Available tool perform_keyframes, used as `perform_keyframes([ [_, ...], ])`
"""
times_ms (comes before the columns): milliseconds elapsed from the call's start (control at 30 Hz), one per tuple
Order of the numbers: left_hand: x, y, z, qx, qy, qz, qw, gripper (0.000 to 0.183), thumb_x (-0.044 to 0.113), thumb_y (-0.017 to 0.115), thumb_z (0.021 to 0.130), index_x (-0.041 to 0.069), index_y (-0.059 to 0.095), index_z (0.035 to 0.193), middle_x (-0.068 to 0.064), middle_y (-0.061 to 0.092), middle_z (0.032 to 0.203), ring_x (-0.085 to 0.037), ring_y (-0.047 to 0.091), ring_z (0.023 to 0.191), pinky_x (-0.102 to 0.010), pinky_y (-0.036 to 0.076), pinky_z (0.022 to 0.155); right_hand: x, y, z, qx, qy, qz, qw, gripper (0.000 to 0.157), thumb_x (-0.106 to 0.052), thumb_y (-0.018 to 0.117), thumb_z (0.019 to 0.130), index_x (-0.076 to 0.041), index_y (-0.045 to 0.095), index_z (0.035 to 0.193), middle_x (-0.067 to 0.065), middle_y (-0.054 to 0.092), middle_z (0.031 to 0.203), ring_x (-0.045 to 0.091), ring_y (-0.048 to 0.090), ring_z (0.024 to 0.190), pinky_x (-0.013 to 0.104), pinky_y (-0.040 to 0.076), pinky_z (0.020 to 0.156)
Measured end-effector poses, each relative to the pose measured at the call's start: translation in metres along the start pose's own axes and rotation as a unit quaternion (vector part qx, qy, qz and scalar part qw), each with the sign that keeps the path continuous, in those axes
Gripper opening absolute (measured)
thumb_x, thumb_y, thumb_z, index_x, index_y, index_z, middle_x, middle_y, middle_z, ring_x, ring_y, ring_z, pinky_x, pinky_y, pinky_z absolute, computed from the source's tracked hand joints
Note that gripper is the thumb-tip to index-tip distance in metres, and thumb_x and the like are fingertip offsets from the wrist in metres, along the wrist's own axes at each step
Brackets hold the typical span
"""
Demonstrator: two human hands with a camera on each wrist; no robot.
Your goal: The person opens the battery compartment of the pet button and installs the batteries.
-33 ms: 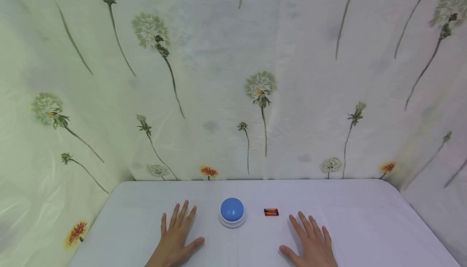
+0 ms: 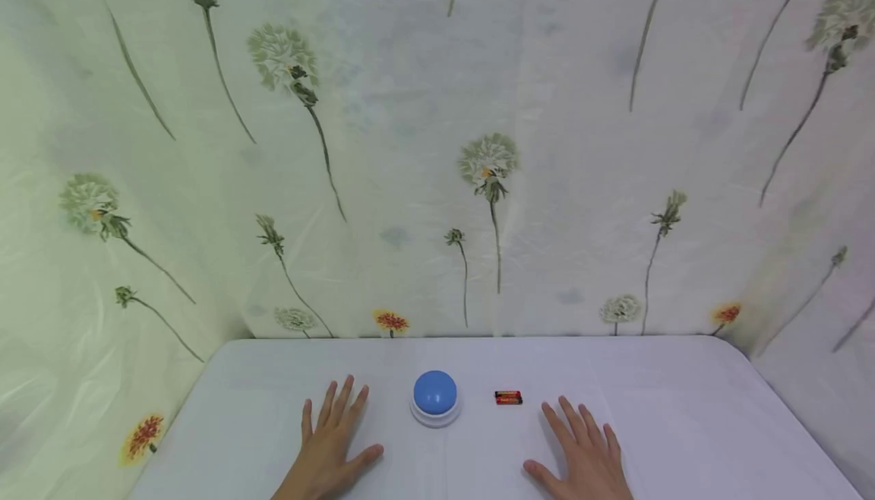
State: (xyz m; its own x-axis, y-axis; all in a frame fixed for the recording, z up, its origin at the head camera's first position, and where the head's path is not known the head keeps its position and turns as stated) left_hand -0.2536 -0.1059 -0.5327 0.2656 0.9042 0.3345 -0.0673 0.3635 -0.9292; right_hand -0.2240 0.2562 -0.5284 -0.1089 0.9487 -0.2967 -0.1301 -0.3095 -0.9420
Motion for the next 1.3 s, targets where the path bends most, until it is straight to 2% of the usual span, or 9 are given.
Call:
perform_keyframes([
  [67,-0.002,0.000,-0.002,0.000,-0.002,0.000,1.0000,0.089,0.072,0.051,0.080,0.024,0.025,0.151,-0.006,0.015,0.160,-0.035,0.009,0.146,-0.068,-0.001,0.108,-0.001,0.001,0.000,0.007,-0.006,0.010,1.000,0.085,-0.069,0.061,0.074,-0.020,0.042,0.141,0.016,0.041,0.144,0.045,0.033,0.129,0.068,0.018,0.099],
  [200,-0.008,0.000,-0.008,0.005,-0.010,-0.021,0.9997,0.090,0.070,0.053,0.079,0.022,0.026,0.150,-0.008,0.020,0.158,-0.036,0.012,0.145,-0.068,0.000,0.107,-0.003,0.011,-0.003,-0.009,-0.003,0.034,0.999,0.084,-0.069,0.061,0.075,-0.019,0.043,0.140,0.017,0.042,0.144,0.045,0.034,0.130,0.067,0.022,0.098],
  [333,-0.011,0.006,-0.011,0.009,-0.021,-0.090,0.9957,0.087,0.064,0.057,0.081,0.019,0.027,0.150,-0.009,0.029,0.155,-0.035,0.019,0.144,-0.067,0.000,0.108,0.000,0.019,-0.008,-0.044,0.019,0.030,0.998,0.089,-0.075,0.055,0.074,-0.016,0.043,0.140,0.017,0.042,0.144,0.045,0.034,0.130,0.069,0.025,0.097],
  [467,-0.006,0.012,-0.008,0.025,-0.023,-0.145,0.9888,0.085,0.057,0.061,0.083,0.018,0.025,0.150,-0.005,0.033,0.153,-0.032,0.025,0.143,-0.064,0.002,0.110,0.004,0.017,-0.011,-0.045,0.021,0.021,0.999,0.091,-0.076,0.053,0.074,-0.013,0.044,0.139,0.018,0.042,0.144,0.045,0.034,0.129,0.068,0.026,0.097],
  [667,0.012,0.006,0.003,0.081,0.023,-0.191,0.9780,0.083,0.046,0.070,0.081,0.013,0.032,0.147,-0.006,0.040,0.149,-0.032,0.033,0.138,-0.063,0.012,0.110,0.011,0.014,-0.013,-0.055,0.028,0.017,0.998,0.093,-0.077,0.053,0.074,-0.011,0.044,0.140,0.021,0.042,0.143,0.046,0.032,0.130,0.067,0.024,0.098],
  [867,0.028,0.008,0.017,0.079,0.039,-0.222,0.9711,0.083,0.044,0.071,0.080,0.014,0.033,0.147,-0.005,0.041,0.148,-0.029,0.034,0.138,-0.060,0.015,0.112,0.011,0.017,-0.009,-0.075,0.026,0.034,0.996,0.096,-0.076,0.053,0.075,-0.009,0.041,0.142,0.024,0.035,0.146,0.049,0.025,0.133,0.068,0.017,0.101],
  [1133,0.040,0.015,0.035,0.071,0.044,-0.259,0.9623,0.087,0.046,0.073,0.078,0.015,0.031,0.148,-0.005,0.038,0.150,-0.027,0.034,0.139,-0.053,0.020,0.115,0.008,0.014,-0.002,-0.050,0.008,0.029,0.998,0.093,-0.074,0.055,0.075,-0.008,0.045,0.139,0.023,0.036,0.146,0.048,0.025,0.133,0.066,0.017,0.102],
  [1200,0.042,0.017,0.038,0.068,0.042,-0.261,0.9620,0.091,0.047,0.075,0.076,0.015,0.031,0.148,-0.006,0.040,0.149,-0.027,0.035,0.139,-0.053,0.024,0.114,0.008,0.015,-0.002,-0.057,0.012,0.035,0.998,0.095,-0.075,0.054,0.074,-0.007,0.044,0.140,0.024,0.034,0.147,0.049,0.023,0.134,0.066,0.015,0.104],
  [1300,0.045,0.022,0.043,0.061,0.035,-0.245,0.9669,0.096,0.053,0.076,0.072,0.016,0.031,0.148,-0.004,0.042,0.148,-0.027,0.037,0.137,-0.053,0.028,0.112,0.009,0.016,-0.002,-0.064,0.017,0.033,0.997,0.097,-0.077,0.053,0.074,-0.006,0.043,0.140,0.025,0.033,0.147,0.049,0.022,0.134,0.066,0.012,0.105],
])
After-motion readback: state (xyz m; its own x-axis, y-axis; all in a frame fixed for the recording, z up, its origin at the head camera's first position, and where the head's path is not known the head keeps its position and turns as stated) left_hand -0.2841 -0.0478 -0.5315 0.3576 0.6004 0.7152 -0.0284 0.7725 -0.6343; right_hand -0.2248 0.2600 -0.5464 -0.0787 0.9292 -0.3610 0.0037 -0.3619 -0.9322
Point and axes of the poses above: each hand's wrist, its own z-axis towards the middle knuckle, its own y-axis out of the palm, x = y × z, the point moved 9 cm from there along z, towards the middle knuckle
